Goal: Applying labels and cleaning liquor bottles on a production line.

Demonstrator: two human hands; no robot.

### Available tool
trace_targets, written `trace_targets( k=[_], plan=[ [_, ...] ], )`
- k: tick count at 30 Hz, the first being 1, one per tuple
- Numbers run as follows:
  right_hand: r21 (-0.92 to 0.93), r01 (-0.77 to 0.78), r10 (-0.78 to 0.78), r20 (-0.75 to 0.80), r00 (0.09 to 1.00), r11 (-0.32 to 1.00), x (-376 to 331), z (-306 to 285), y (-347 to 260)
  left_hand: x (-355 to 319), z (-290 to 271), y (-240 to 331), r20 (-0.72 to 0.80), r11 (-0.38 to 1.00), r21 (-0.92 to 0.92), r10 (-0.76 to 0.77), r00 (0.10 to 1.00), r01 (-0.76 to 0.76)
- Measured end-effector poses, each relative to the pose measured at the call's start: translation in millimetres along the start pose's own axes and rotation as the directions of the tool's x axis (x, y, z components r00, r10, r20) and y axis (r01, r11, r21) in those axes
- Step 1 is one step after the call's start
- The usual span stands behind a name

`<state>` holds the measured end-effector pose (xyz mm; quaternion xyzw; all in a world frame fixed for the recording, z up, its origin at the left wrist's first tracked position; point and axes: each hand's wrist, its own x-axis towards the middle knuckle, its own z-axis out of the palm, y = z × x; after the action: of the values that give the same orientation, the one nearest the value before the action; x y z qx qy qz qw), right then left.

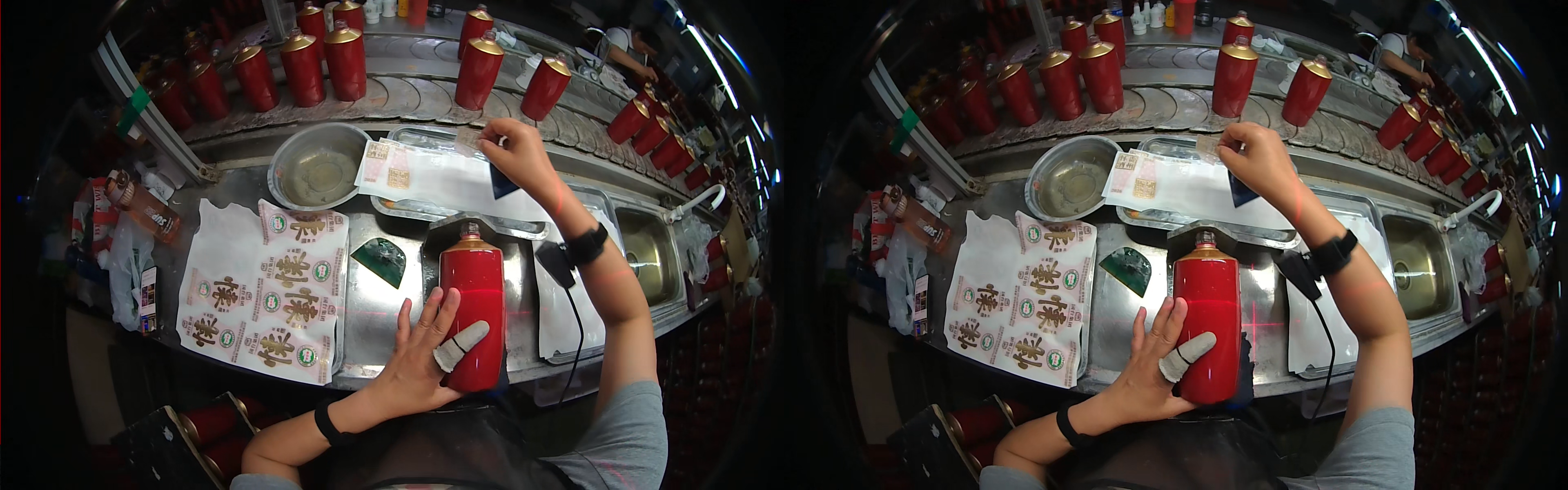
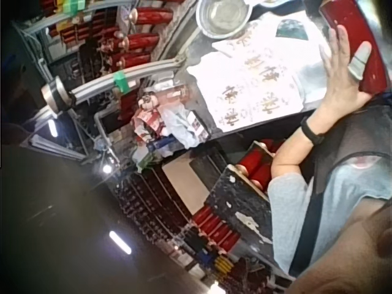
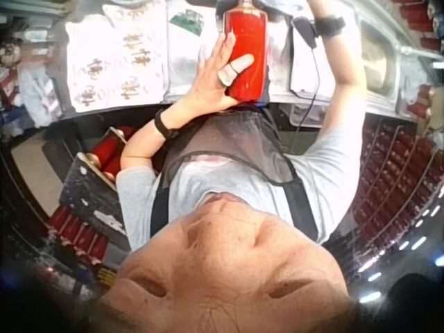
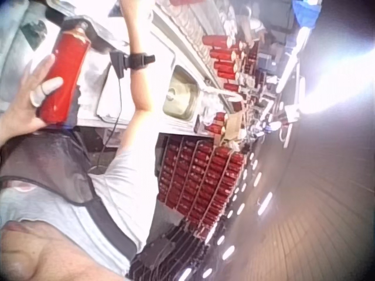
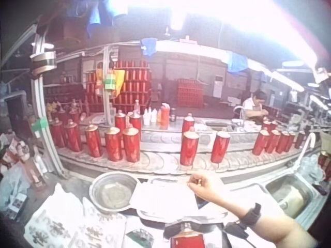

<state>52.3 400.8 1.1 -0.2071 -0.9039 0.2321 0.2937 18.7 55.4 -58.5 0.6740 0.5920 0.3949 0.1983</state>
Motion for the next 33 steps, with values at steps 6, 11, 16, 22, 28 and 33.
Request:
trace_targets(
  k=[6, 11, 16, 22, 28, 33],
  plan=[
    [0.045, -0.039, 0.037, 0.042, 0.998, 0.998, -84.9, -83.6, -86.7, 0.9, 8.3, 5.1, -0.11, 1.0, -0.008, -0.025, 0.994, 0.024],
    [0.269, -0.239, 0.162, 0.279, 0.946, 0.933, -128.3, -120.0, -134.6, 9.5, 2.7, 16.0, -0.115, 0.999, 0.041, 0.007, 0.993, -0.002],
    [0.413, -0.317, 0.059, 0.528, 0.847, 0.854, -134.9, -111.3, -141.1, 21.2, -7.6, 23.6, 0.016, 0.993, 0.096, 0.066, 0.998, -0.068],
    [0.25, -0.414, 0.21, 0.575, 0.791, 0.875, -125.5, -59.4, -108.5, 18.2, -24.8, 14.5, -0.19, 0.884, -0.466, -0.061, 0.98, -0.035],
    [0.268, -0.279, 0.136, 0.452, 0.882, 0.922, -129.3, -47.4, -99.1, 29.0, -25.1, 7.4, -0.18, 0.998, -0.061, 0.025, 0.983, -0.036],
    [0.204, -0.261, 0.221, 0.199, 0.955, 0.943, -155.5, -37.4, -115.9, 37.8, -18.2, 4.4, -0.133, 1.0, 0.005, 0.005, 0.991, -0.005]
  ],
)
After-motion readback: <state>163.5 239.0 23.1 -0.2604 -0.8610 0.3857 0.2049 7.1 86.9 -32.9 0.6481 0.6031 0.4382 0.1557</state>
